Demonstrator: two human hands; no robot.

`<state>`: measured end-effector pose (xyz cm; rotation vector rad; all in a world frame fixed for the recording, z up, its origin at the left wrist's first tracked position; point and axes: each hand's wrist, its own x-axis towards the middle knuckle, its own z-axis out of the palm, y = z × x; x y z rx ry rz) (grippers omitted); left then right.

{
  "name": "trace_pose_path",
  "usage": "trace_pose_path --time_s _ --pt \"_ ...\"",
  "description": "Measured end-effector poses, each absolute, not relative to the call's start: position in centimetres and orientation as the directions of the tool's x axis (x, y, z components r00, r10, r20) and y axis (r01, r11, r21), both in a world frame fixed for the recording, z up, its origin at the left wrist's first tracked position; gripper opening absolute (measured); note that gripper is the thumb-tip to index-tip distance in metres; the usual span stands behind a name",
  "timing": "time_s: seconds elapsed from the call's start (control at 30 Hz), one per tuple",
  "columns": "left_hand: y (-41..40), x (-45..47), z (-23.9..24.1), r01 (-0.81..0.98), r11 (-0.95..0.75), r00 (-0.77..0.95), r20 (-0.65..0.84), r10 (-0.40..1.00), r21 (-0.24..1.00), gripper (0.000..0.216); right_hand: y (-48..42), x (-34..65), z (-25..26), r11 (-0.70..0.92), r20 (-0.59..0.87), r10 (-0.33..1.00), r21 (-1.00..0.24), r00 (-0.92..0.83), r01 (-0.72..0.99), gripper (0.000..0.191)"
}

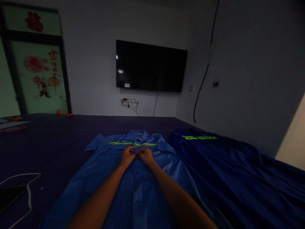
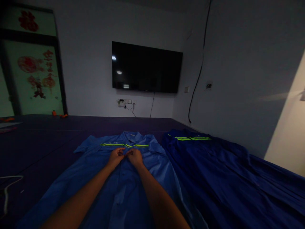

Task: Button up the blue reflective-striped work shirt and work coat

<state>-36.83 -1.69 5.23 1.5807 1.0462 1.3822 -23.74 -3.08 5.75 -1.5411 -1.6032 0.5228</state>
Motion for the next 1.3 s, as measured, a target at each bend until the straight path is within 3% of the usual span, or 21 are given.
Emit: trace_pose_path --time_s 0.43,0.97,1.3 --pt "-1.8 -36.7 5.7 0.234 -0.392 0.117 0.374 0.92 0.89 0.038 -2.2 -23.6 4.6 0.155 0.29 0.948 -0.776 0.128 0.612 0.016" --pt "-1.4 -36.7 5.2 0.27 -0.369 0.093 0.358 0.929 0.889 0.036 -2.5 -23.6 5.0 0.15 0.245 0.963 -0.838 0.115 0.524 0.019" --pt "-1.3 -36.8 5.1 0.313 -0.377 0.09 0.368 0.925 0.872 0.03 -3.0 -23.6 5.5 0.219 0.307 0.951 -0.761 0.042 0.611 0.021"
